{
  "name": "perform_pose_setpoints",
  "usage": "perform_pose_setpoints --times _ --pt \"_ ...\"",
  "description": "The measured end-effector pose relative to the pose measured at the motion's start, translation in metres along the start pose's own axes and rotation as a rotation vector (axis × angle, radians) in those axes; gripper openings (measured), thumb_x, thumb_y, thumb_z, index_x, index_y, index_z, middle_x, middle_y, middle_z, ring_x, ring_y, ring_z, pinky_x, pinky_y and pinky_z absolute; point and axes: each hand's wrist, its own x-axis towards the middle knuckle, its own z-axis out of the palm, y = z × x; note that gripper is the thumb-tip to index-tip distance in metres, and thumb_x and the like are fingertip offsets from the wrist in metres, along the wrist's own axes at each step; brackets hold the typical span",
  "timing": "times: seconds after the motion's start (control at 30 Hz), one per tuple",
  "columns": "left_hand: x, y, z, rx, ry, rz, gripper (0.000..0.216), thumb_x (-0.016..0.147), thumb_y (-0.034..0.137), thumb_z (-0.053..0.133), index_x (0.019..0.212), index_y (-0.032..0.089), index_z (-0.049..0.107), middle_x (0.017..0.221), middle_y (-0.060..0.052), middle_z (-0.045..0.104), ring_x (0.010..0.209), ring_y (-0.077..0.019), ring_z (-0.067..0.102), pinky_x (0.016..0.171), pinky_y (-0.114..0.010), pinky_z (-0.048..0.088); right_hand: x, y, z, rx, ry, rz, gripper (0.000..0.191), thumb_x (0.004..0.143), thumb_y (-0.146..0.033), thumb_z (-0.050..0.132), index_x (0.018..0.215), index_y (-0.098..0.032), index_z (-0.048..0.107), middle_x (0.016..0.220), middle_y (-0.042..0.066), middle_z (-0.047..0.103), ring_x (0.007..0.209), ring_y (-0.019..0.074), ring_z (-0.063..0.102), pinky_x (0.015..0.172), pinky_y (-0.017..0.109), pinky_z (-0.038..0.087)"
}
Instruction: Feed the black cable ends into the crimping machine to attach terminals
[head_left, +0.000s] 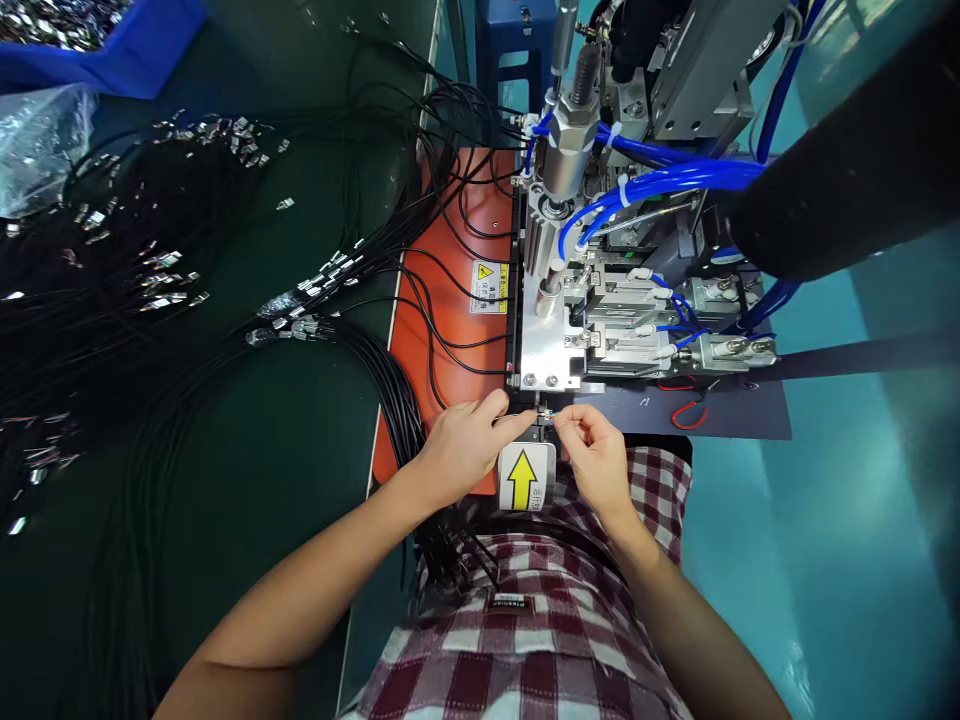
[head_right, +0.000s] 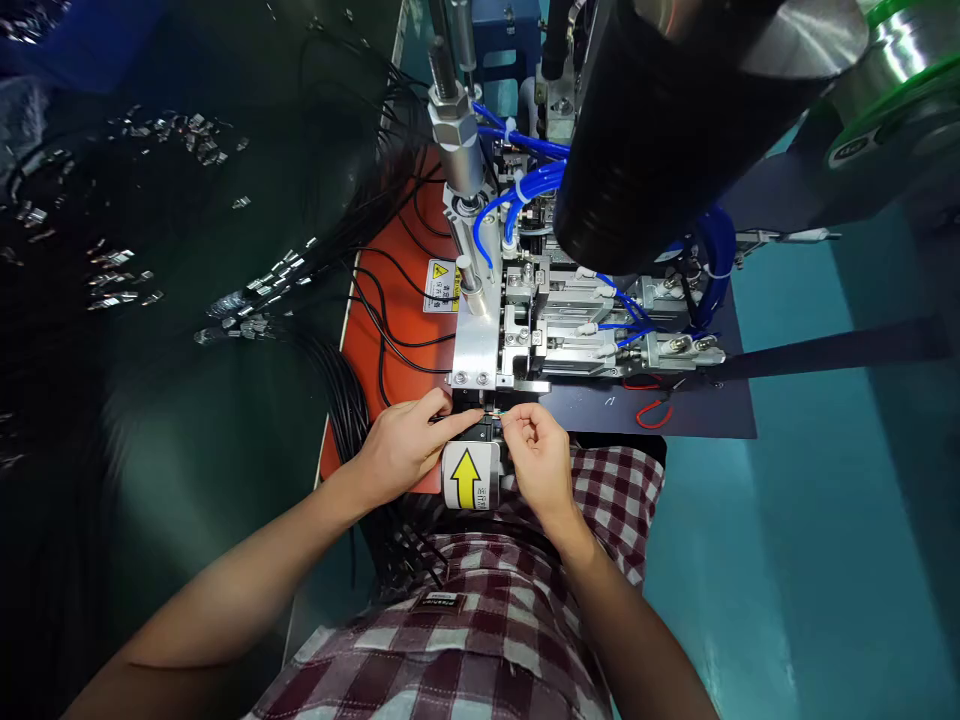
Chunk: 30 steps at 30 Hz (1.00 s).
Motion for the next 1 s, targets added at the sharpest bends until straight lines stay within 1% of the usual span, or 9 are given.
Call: perform_pose_setpoints --times 0.1,0.23,0.37,0.5,0.63,0.8,1.0 --pt "0.000 0.000 0.000 -0.001 -0.005 -0.011 0.034 0.094 0.019 0.041 0.120 0.026 0.062 0.086 -0.005 0.054 0.064 -0.0136 0.056 0.057 -0.024 0.048 0.002 0.002 -0.004 0.096 -0.033 0.076 0.024 0.082 -0.043 0.063 0.080 -0.019 0.060 0.056 -0.004 0.049 0.048 0.0116 0.043 0.047 0.025 0.032" --pt "0.001 0.000 0.001 0.005 -0.003 -0.015 0.034 0.093 0.019 0.042 0.120 0.026 0.062 0.086 -0.005 0.054 0.063 -0.0138 0.056 0.056 -0.024 0.048 0.003 0.000 -0.004 0.165 -0.043 0.089 0.027 0.082 -0.045 0.061 0.084 -0.018 0.062 0.063 -0.002 0.054 0.050 0.0117 0.047 0.050 0.026 0.036" --pt "0.000 0.000 0.001 -0.003 0.002 -0.016 0.035 0.092 0.017 0.045 0.120 0.027 0.062 0.085 -0.004 0.054 0.063 -0.0140 0.056 0.056 -0.024 0.048 0.006 -0.003 0.003 0.216 -0.021 0.108 0.024 0.079 -0.041 0.066 0.078 -0.019 0.059 0.064 -0.003 0.055 0.050 0.0111 0.048 0.050 0.026 0.036" --pt "0.000 -0.001 0.003 -0.032 -0.007 -0.014 0.036 0.092 0.016 0.043 0.121 0.026 0.062 0.087 -0.005 0.054 0.066 -0.0144 0.056 0.058 -0.025 0.049 0.008 -0.002 0.006 0.295 -0.095 0.125 0.024 0.079 -0.040 0.066 0.075 -0.019 0.057 0.062 -0.004 0.053 0.050 0.0103 0.046 0.051 0.026 0.036" --pt "-0.001 -0.002 0.005 -0.074 0.002 -0.009 0.038 0.092 0.014 0.039 0.121 0.025 0.062 0.088 -0.006 0.054 0.068 -0.0146 0.056 0.060 -0.025 0.049 0.007 -0.001 0.007 0.258 -0.107 0.096 0.024 0.084 -0.042 0.059 0.078 -0.020 0.053 0.052 -0.006 0.047 0.049 0.0118 0.043 0.052 0.026 0.035" --pt "0.000 -0.003 0.004 -0.093 -0.002 -0.004 0.039 0.093 0.015 0.037 0.121 0.024 0.062 0.088 -0.006 0.054 0.070 -0.0146 0.056 0.061 -0.025 0.050 0.005 -0.005 0.008 0.160 -0.100 0.073 0.024 0.087 -0.043 0.055 0.080 -0.020 0.051 0.053 -0.005 0.048 0.050 0.0124 0.044 0.052 0.027 0.035" --pt "0.001 -0.003 0.005 -0.113 0.033 0.018 0.036 0.093 0.017 0.039 0.120 0.022 0.063 0.089 -0.007 0.056 0.072 -0.0160 0.058 0.061 -0.026 0.050 0.005 -0.008 0.006 0.119 -0.117 0.069 0.024 0.088 -0.043 0.053 0.079 -0.021 0.050 0.053 -0.005 0.049 0.051 0.0131 0.046 0.052 0.027 0.036"
